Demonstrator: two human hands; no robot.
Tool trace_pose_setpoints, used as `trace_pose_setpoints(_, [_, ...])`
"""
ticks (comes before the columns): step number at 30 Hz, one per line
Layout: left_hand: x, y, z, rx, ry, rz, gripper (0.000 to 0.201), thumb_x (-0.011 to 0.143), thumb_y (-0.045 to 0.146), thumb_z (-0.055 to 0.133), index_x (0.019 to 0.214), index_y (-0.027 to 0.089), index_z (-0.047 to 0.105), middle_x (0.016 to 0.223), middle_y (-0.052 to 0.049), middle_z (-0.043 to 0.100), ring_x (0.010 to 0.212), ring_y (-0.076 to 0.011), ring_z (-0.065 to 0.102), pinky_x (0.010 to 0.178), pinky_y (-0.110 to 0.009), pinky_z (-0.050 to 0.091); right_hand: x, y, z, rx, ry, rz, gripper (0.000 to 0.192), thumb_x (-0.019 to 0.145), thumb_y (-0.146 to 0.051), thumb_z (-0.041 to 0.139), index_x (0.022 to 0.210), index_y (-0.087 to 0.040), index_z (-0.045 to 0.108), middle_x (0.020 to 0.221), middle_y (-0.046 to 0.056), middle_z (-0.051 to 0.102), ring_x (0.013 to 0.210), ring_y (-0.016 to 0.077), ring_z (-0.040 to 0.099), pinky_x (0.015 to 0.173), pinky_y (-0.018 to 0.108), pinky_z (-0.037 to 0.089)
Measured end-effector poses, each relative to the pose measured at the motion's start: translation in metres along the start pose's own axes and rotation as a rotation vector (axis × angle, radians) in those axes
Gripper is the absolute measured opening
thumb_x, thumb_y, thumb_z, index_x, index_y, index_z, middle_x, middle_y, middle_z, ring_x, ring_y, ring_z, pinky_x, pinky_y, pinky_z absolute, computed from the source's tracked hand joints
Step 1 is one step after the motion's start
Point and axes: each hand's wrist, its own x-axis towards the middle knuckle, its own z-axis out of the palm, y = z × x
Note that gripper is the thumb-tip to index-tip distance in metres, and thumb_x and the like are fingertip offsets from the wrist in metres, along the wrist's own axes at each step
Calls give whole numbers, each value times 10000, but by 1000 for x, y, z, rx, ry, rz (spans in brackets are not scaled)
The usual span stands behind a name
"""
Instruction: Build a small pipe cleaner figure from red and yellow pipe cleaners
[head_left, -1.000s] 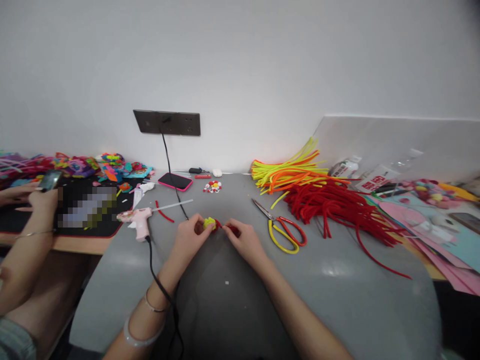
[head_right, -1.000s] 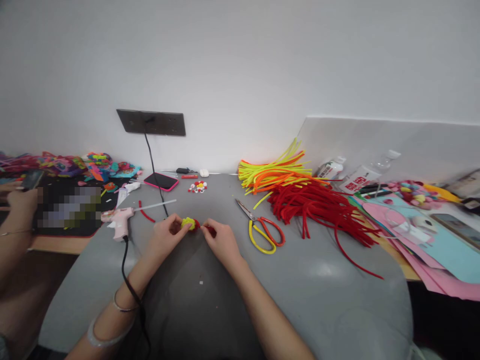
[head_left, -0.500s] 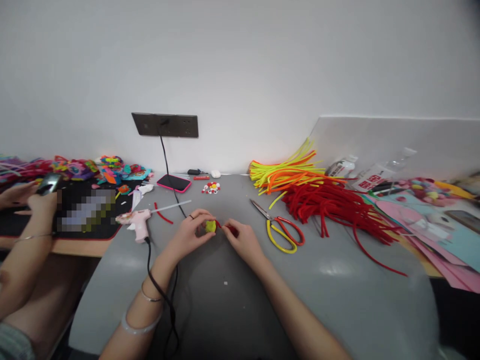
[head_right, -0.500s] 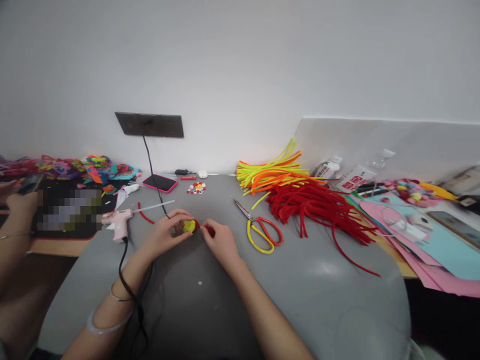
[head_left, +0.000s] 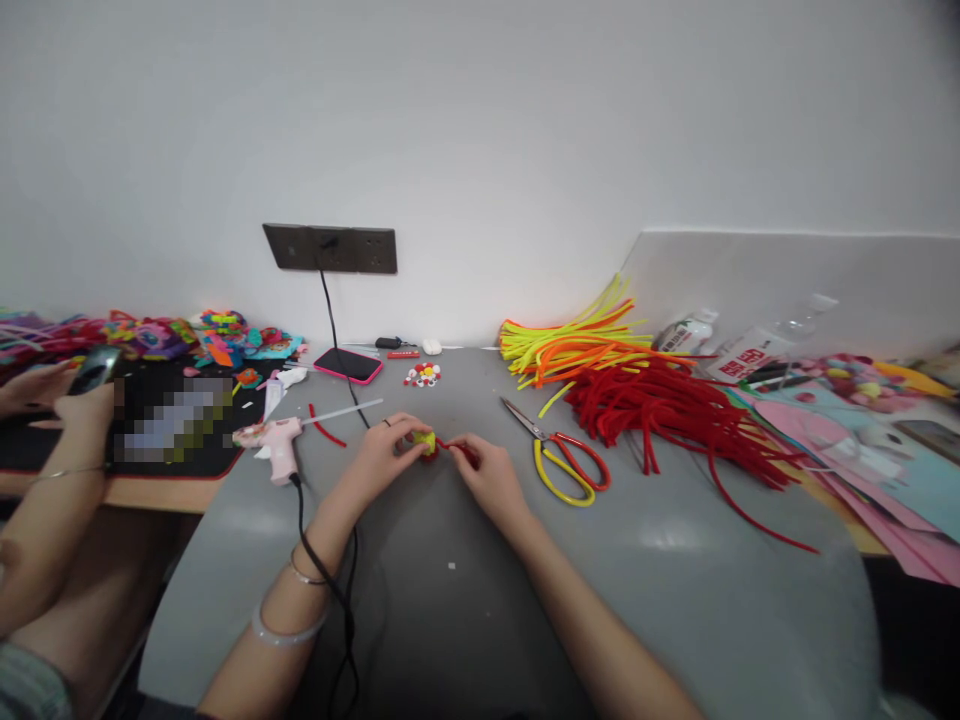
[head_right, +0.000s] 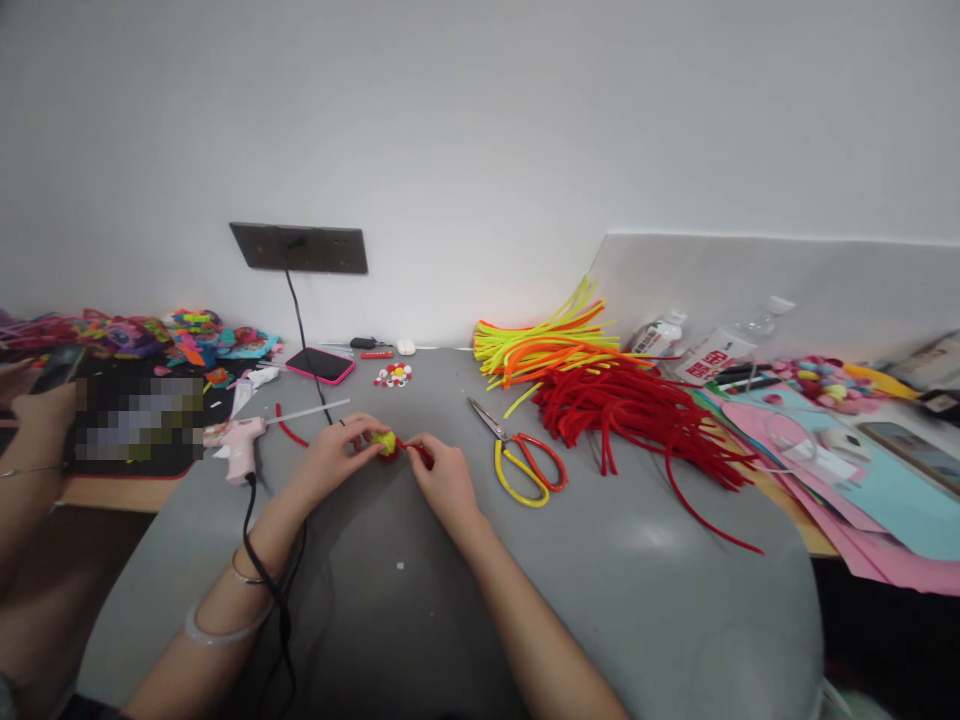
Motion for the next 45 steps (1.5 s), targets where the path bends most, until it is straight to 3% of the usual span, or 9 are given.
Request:
trace_pose_setpoints(10, [3, -4, 5, 4, 18, 14, 150, 784, 335, 677, 861, 224, 743, 890, -60, 666, 775, -184, 592, 692, -265, 457, -5, -2, 3, -1, -54, -30, 191, 876, -261, 505, 897, -204, 686, 647, -1, 645, 563, 149, 563, 575, 232, 391])
trace_pose_setpoints(20, [0, -7, 6, -104, 95, -62, 129, 739, 274, 732, 855, 218, 741, 916, -65, 652, 825, -196, 591, 684, -260, 474, -8, -1, 6, -163, -84, -38, 191, 876, -255, 507, 907, -239, 696, 620, 6, 642, 540, 162, 564, 561, 238, 373])
trace_pose_setpoints(30, [-4, -13, 8, 21, 107, -7, 103, 804, 282, 669, 877, 228, 718, 933, -57, 648, 840, -189, 598, 663, -248, 479, -9, -3, 6, -209, -90, -44, 179, 868, -232, 503, 881, -233, 682, 592, -1, 616, 527, 160, 552, 562, 234, 354])
trace_pose_setpoints(39, [-6, -17, 10, 99, 110, 63, 111, 836, 290, 637, 900, 215, 688, 956, -59, 647, 880, -188, 626, 678, -262, 535, -9, -2, 4, -171, -151, -91, 177, 885, -243, 538, 921, -222, 710, 662, 8, 678, 565, 153, 568, 592, 238, 383])
trace_pose_setpoints(45, [-7, -30, 9, 133, 110, 163, 128, 862, 269, 602, 954, 206, 664, 989, -55, 643, 887, -173, 642, 677, -265, 557, -12, 2, 3, -80, -141, -150, 207, 873, -197, 552, 999, -222, 714, 851, 32, 754, 678, 164, 647, 669, 261, 447])
